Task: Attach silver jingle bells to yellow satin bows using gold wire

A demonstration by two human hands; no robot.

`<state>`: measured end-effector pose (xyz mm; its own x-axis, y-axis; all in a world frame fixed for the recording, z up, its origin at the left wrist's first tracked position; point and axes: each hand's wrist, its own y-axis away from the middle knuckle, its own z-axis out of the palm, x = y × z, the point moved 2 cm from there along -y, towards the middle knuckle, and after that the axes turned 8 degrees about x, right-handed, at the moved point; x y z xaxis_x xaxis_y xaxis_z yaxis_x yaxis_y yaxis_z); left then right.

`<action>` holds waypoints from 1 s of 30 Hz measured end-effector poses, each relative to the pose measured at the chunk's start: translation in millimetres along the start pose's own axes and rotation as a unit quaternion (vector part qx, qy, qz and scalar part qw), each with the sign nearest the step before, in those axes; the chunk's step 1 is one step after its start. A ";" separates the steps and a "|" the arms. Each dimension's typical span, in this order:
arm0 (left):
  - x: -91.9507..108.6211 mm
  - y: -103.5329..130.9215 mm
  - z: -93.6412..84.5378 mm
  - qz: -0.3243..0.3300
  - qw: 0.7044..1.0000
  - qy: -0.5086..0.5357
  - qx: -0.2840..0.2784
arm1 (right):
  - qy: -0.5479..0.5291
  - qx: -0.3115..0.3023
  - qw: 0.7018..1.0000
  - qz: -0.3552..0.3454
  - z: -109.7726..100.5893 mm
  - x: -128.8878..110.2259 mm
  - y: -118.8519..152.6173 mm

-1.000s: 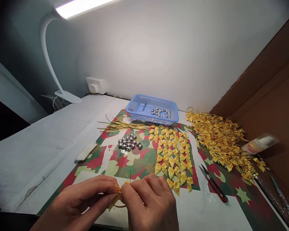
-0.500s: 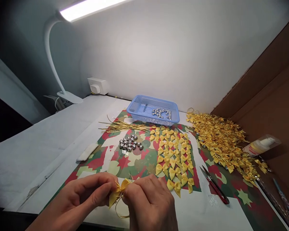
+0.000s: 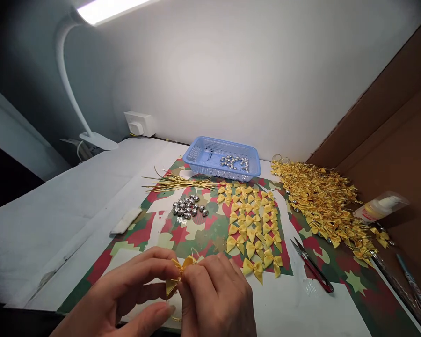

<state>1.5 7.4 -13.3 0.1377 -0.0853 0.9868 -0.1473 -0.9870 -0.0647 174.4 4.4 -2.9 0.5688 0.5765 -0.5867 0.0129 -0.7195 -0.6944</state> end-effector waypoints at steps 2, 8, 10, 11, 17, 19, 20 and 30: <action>8.7 -6.3 2.3 0.020 1.000 -0.008 -0.018 | -0.006 0.001 1.000 -0.003 0.4 0.4 1.0; 27.3 -14.6 6.7 0.032 0.998 -0.055 -0.008 | -0.014 -0.013 1.000 0.001 -1.0 2.9 1.5; 26.7 -12.6 5.8 0.037 0.996 -0.075 0.009 | -0.015 -0.018 1.000 0.008 -1.8 3.4 1.2; 25.6 -11.5 5.1 0.042 0.995 -0.087 0.013 | -0.015 -0.021 1.000 0.009 -2.0 3.5 1.1; 22.1 -10.9 1.0 0.114 0.980 -0.159 -0.037 | -0.014 -0.040 0.999 -0.004 -2.9 5.0 0.9; 22.2 -12.4 0.8 0.084 0.985 -0.137 -0.060 | -0.031 -0.049 0.998 -0.001 -3.5 6.2 1.4; 22.1 -13.2 0.9 0.058 0.989 -0.116 -0.068 | -0.046 -0.053 0.998 0.004 -4.0 6.8 1.7; 17.5 -14.8 0.6 -0.087 0.992 0.047 -0.075 | -0.059 -0.045 0.997 -0.016 -6.3 9.2 4.1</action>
<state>6.7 20.4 4.9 0.0833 0.1046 0.9910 -0.2745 -0.9536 0.1237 184.8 4.3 -8.6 0.4655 0.6380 -0.6134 0.1060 -0.7283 -0.6770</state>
